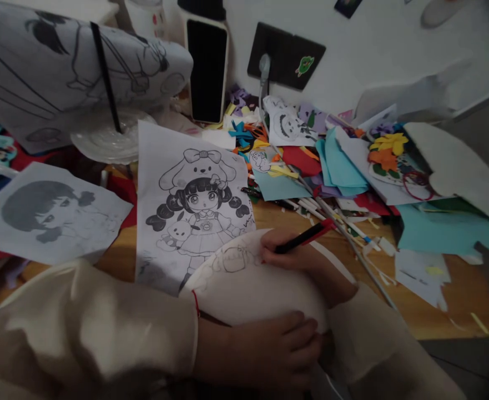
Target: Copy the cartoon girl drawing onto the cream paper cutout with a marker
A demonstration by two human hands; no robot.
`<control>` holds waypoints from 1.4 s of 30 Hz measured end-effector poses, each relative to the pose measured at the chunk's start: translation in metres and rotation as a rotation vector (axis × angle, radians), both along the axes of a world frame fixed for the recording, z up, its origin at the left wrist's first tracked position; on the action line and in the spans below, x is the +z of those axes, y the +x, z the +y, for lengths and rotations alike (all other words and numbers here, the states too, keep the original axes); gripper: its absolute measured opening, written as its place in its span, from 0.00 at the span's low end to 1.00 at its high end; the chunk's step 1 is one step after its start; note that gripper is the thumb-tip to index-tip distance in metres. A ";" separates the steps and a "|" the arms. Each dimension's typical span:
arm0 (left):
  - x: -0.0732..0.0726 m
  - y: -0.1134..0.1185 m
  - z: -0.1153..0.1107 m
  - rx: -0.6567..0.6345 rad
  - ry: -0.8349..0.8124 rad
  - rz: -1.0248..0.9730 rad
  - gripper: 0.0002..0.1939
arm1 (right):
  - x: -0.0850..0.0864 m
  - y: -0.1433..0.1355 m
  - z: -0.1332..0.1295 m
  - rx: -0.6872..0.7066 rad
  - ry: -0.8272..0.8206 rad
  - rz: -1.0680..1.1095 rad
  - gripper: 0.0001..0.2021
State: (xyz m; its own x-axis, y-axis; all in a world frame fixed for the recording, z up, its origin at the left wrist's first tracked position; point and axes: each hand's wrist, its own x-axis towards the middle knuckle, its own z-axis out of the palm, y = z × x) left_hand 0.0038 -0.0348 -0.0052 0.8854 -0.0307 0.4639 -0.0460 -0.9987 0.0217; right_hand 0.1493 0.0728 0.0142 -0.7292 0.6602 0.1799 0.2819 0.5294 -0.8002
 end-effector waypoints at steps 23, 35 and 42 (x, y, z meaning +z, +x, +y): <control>-0.001 0.001 0.000 -0.009 -0.013 0.001 0.12 | 0.000 0.002 0.001 -0.014 -0.019 0.001 0.16; 0.000 0.000 0.001 -0.025 -0.022 0.005 0.13 | 0.002 0.001 0.000 -0.056 0.008 -0.048 0.15; 0.000 0.001 0.002 -0.020 -0.019 0.004 0.14 | 0.003 0.002 0.000 -0.005 -0.001 -0.038 0.16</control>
